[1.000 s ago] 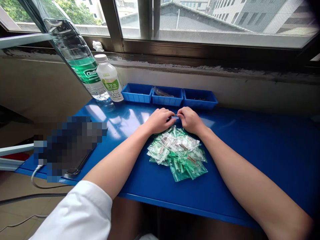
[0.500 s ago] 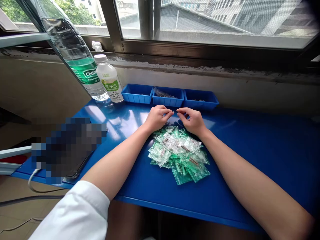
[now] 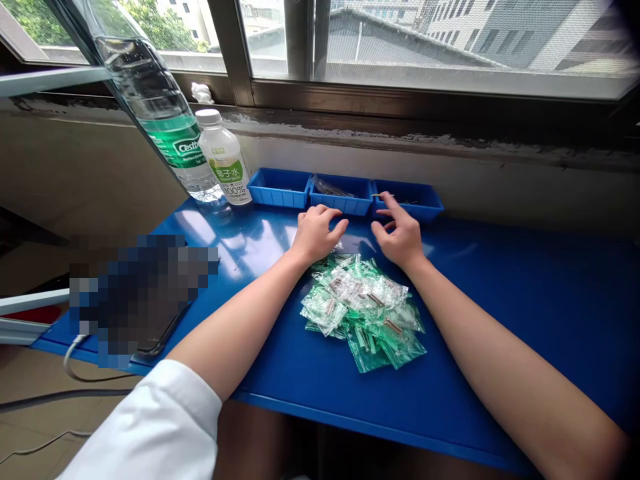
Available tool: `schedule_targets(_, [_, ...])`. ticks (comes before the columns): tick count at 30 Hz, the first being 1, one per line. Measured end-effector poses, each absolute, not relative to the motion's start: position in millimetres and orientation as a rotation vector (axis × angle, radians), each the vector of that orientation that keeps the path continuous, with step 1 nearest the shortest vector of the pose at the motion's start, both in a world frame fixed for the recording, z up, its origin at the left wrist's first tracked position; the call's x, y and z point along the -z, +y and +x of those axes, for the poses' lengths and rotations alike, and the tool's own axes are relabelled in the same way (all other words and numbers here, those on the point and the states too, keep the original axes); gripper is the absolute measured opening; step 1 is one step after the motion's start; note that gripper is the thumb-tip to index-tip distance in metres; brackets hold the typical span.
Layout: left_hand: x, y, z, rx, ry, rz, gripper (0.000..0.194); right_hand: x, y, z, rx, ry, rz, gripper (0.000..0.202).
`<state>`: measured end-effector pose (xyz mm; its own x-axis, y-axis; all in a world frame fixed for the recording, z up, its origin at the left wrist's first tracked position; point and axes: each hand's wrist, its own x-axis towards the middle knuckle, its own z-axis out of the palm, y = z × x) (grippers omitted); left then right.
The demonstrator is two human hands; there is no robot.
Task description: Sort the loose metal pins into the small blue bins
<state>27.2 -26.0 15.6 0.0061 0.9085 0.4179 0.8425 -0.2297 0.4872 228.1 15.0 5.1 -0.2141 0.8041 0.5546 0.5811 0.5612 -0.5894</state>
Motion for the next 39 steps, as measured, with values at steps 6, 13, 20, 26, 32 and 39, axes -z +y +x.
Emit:
schedule_targets(6, [-34.6, -32.5, 9.5, -0.922, 2.397, 1.917, 0.033, 8.3, 43.7, 250.0, -0.231, -1.7, -1.386, 0.081])
schedule_targets(13, [-62.5, -56.8, -15.0, -0.593, 2.605, 1.693, 0.043, 14.1, 47.7, 252.5, -0.275, -1.777, -1.319, 0.082])
schedule_targets(20, [-67.0, -167.0, -67.4, -0.612, 2.819, 1.573, 0.062, 15.8, 47.1, 252.3, -0.281, -1.77, -1.296, 0.079])
schedule_targets(26, [-40.2, -269.1, -114.6, -0.917, 3.072, 1.335, 0.081, 16.9, 47.5, 251.2, -0.21, -1.796, -1.284, 0.075])
schedule_targets(32, [-31.3, -277.6, -105.2, -0.887, 2.966, 1.485, 0.077, 13.1, 44.1, 248.8, -0.228, -1.829, -1.33, 0.071])
schedule_targets(39, [-19.9, -273.9, -125.3, -0.953, 2.948, 1.697, 0.07, 4.2, 37.3, 244.9, -0.343, -1.771, -1.327, 0.07])
